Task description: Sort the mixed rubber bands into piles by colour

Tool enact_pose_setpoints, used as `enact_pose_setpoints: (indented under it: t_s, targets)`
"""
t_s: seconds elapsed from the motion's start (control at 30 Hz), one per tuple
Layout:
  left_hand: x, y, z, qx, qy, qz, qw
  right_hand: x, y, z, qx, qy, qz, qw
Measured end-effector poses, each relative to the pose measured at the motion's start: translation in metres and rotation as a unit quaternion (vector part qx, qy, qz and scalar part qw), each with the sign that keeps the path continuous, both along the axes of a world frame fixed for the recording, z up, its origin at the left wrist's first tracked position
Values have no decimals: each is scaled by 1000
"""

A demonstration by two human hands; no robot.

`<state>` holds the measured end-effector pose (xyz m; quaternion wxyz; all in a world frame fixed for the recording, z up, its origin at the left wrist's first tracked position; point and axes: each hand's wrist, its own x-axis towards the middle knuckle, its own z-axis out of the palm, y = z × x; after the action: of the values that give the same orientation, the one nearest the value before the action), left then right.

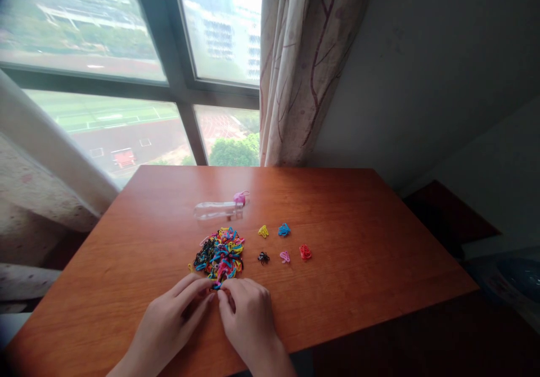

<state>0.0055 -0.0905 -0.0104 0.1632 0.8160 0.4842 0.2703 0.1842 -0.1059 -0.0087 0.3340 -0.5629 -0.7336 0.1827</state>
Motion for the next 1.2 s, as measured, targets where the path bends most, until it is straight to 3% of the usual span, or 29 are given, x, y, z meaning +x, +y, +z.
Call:
enact_pose_setpoints:
  t_s: [0.4,0.77,1.2]
  targets:
    - [-2,0,1,-29,-27,-12,999,2,1,1,-38,66,-10,997]
    - [-1,1,4,-17,-43,-9,999,0,-2,-1,-32,-2,-7,999]
    - [-3,2,2,-31,-61,-17,997,1,0,0,-38,46,-20,998]
